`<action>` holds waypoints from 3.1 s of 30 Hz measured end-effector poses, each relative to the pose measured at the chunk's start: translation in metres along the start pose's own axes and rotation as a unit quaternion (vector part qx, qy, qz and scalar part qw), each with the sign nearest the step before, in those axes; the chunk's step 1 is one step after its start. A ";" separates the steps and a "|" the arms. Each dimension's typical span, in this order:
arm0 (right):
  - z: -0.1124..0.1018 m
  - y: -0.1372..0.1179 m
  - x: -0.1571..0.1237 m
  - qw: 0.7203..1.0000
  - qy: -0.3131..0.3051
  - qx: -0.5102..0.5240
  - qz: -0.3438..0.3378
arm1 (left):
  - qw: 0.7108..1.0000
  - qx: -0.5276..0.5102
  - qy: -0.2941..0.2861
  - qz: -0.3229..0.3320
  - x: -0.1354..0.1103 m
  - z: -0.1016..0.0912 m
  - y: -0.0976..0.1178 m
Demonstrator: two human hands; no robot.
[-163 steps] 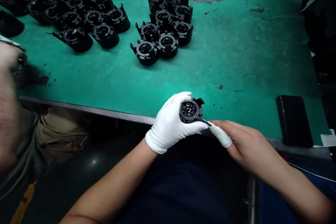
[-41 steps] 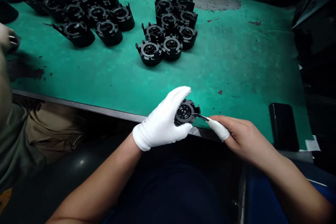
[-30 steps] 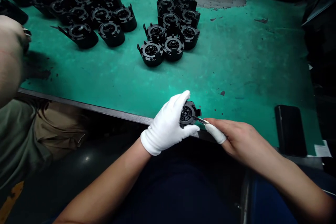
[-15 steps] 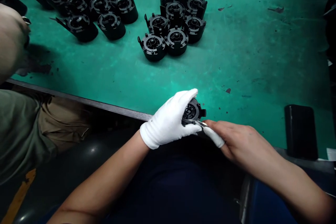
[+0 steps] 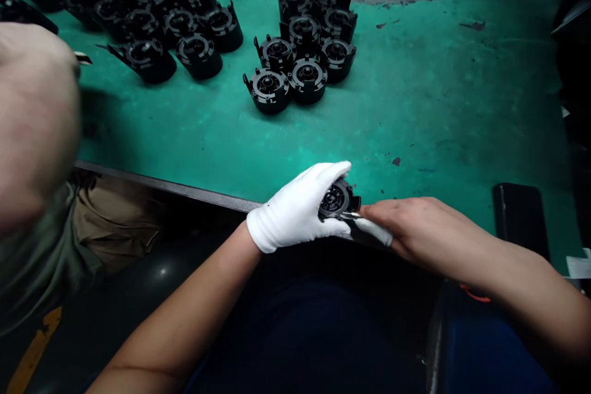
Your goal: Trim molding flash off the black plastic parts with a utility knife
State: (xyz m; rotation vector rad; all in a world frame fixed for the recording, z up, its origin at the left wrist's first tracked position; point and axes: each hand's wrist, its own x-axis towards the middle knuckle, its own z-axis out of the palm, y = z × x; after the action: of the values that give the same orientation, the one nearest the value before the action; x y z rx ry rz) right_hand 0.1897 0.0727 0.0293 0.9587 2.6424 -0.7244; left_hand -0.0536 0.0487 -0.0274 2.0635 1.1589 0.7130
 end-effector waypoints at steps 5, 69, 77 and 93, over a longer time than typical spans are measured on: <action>-0.002 0.002 -0.004 0.982 0.013 0.186 0.012 | 0.998 0.021 0.057 -0.020 -0.009 0.010 0.008; 0.017 0.018 0.030 0.984 0.177 0.020 0.017 | 0.947 0.107 0.275 -0.125 -0.031 0.008 -0.008; 0.017 0.001 0.037 0.988 0.145 -0.061 0.017 | 0.943 0.115 0.284 -0.130 -0.030 0.009 -0.007; 0.031 0.000 0.018 0.928 0.241 0.275 0.071 | 0.949 -0.045 0.239 -0.199 -0.027 -0.013 0.003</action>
State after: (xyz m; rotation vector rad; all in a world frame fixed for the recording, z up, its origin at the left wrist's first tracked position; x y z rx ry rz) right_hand 0.1779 0.0663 -0.0034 1.6413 2.7632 -1.3929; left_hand -0.0739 0.0271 -0.0213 1.5433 1.7121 1.0685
